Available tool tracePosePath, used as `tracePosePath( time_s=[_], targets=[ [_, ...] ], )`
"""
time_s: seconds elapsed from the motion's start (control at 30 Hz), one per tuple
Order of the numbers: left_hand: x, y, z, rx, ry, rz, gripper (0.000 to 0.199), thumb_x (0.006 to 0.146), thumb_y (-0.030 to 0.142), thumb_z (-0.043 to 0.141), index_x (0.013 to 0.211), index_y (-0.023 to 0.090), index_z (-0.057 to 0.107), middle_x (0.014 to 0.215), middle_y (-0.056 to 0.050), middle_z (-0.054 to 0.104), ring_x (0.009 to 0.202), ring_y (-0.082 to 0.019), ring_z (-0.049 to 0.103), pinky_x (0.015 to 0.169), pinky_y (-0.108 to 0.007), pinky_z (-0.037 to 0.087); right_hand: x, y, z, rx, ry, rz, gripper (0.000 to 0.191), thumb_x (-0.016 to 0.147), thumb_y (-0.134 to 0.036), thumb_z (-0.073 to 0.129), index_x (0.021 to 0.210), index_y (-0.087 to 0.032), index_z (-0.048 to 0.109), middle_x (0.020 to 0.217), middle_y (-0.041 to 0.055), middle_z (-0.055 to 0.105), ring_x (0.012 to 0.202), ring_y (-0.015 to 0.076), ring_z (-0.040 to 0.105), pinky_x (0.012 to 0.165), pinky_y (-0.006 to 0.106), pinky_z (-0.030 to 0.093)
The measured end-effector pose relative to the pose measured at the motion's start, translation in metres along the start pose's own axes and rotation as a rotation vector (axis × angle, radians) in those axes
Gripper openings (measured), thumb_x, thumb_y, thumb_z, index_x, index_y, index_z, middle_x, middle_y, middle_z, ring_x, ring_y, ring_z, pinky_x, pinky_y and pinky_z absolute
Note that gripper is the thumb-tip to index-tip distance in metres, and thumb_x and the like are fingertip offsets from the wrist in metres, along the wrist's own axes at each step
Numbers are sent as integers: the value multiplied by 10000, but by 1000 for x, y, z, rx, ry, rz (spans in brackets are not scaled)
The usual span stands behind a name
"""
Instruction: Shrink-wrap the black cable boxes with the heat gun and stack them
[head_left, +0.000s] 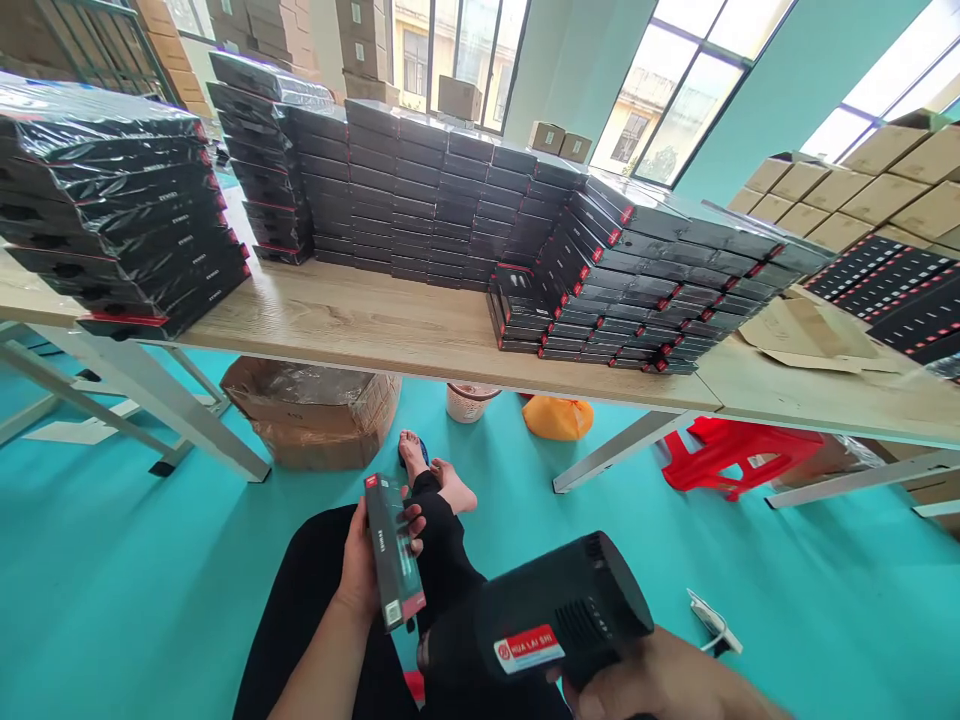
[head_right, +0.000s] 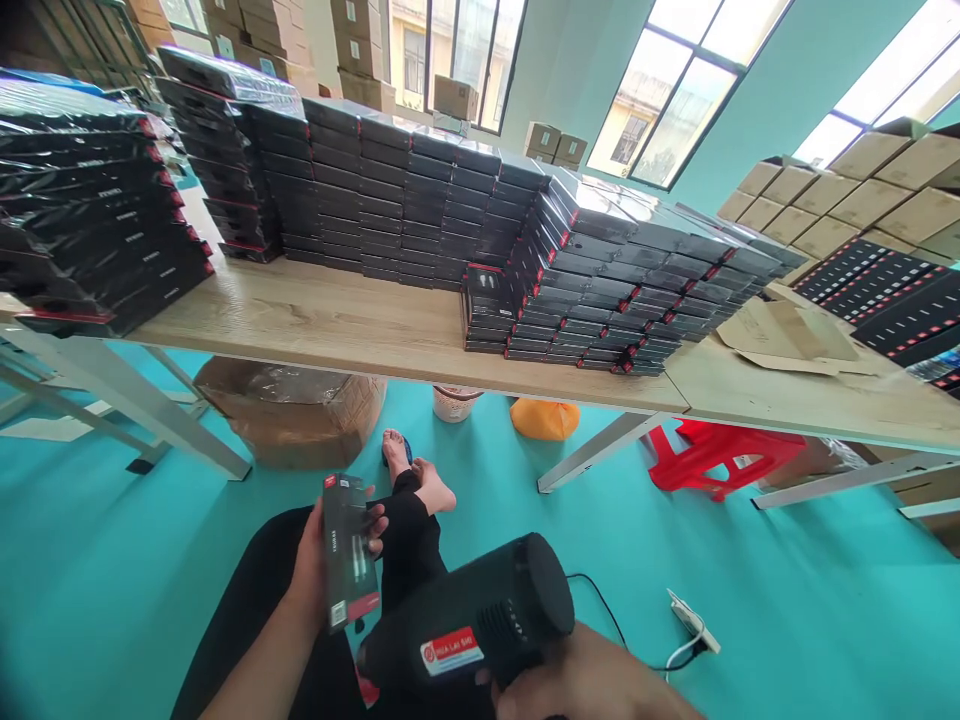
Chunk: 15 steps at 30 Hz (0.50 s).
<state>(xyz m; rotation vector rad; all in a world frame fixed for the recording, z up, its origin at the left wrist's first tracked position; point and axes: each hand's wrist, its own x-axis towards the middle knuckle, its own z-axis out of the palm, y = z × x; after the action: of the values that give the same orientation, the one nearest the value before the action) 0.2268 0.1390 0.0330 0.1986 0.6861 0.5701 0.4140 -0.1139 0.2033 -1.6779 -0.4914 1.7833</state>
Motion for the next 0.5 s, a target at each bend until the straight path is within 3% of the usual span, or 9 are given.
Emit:
tracePosePath(
  time_s=[0.1, 0.17, 0.23, 0.3, 0.37, 0.43, 0.5],
  targets=[
    [-5, 1, -5, -53, -148, -157, 645, 899, 629, 556, 1319, 143, 614, 1074, -204, 758, 942, -353, 742, 625, -384, 576, 25, -6, -7, 25, 91, -51, 252, 596, -281, 715, 810, -153, 678, 498, -18, 602, 474, 142, 508, 525, 299, 418],
    [-7, -1, -5, -55, -199, -211, 591, 923, 535, 573, 1346, 123, 604, 1088, -207, 764, 976, -355, 745, 693, -410, 593, 47, -20, -5, 95, 216, -184, 266, 652, -299, 687, 875, -158, 650, 489, -31, 594, 459, 137, 505, 505, 285, 421],
    [-7, -3, -4, -26, -162, -217, 516, 930, 398, 584, 1351, 101, 612, 1029, -192, 782, 915, -340, 761, 721, -428, 603, 65, -39, 0, 159, 219, -279, 263, 711, -307, 682, 927, -161, 645, 559, -27, 630, 508, 130, 541, 533, 267, 447],
    [-7, -4, -3, 2, -48, -162, 480, 901, 298, 596, 1341, 111, 635, 920, -144, 799, 803, -319, 770, 700, -425, 608, 71, -56, 6, 143, 97, -292, 267, 691, -291, 713, 917, -158, 665, 547, -29, 632, 502, 132, 549, 538, 266, 461],
    [-9, -3, -3, -3, 45, -66, 487, 862, 255, 606, 1335, 153, 655, 847, -96, 802, 739, -307, 767, 684, -415, 609, 63, -63, 7, 23, -116, -230, 254, 639, -271, 758, 856, -160, 686, 528, -34, 631, 480, 130, 545, 521, 261, 461],
    [-14, 1, -5, -22, 25, -24, 510, 860, 273, 594, 1358, 176, 646, 890, -101, 807, 785, -313, 771, 723, -423, 610, 45, -55, 0, -135, -280, -127, 206, 599, -259, 789, 754, -168, 689, 536, -39, 626, 476, 117, 537, 502, 244, 448],
    [-20, 8, -5, -12, -73, -63, 522, 898, 343, 557, 1383, 160, 620, 970, -140, 797, 834, -321, 764, 748, -443, 604, 25, -37, -13, -174, -203, -60, 141, 613, -254, 773, 643, -162, 670, 538, -26, 604, 496, 108, 536, 501, 231, 430]
  ],
)
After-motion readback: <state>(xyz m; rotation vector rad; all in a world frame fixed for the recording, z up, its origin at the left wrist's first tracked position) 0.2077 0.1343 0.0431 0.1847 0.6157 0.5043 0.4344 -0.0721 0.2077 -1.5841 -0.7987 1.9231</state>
